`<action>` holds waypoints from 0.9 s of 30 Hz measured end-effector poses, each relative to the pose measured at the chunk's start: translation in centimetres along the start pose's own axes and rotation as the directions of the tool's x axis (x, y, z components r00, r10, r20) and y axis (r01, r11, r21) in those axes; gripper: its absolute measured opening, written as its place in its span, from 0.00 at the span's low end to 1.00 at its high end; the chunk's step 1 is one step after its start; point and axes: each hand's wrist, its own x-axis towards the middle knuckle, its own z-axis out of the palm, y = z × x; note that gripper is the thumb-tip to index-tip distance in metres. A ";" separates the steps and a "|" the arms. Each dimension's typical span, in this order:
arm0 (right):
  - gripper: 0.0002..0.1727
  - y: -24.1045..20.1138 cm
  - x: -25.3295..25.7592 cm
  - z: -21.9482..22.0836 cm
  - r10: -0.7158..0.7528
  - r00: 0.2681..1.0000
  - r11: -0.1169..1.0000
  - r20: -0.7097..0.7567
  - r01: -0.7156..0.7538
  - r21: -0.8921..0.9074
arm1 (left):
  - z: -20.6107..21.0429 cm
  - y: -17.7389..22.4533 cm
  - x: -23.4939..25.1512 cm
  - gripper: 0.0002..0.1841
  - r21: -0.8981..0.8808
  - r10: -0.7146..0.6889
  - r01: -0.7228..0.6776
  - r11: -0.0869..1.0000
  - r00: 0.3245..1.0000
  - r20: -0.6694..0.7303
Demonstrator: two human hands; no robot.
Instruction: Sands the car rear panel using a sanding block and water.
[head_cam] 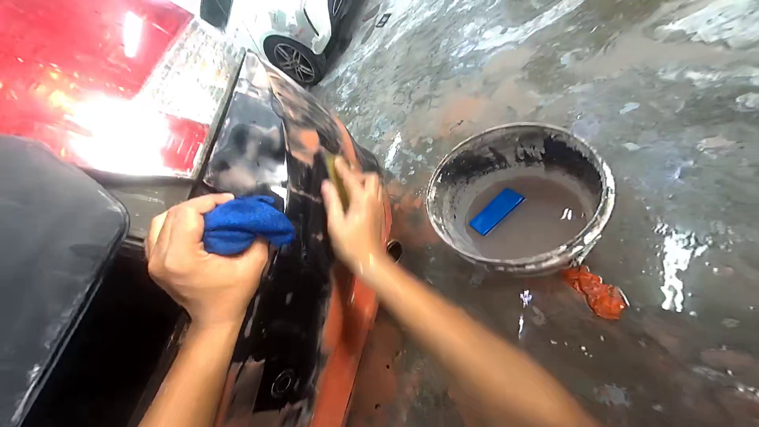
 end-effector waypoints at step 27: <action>0.29 5.2 -4.0 0.1 -0.319 0.947 0.939 -0.044 0.322 0.118 | 0.0 -0.2 -0.3 0.20 -0.095 0.000 -0.003 0.995 1.000 -0.027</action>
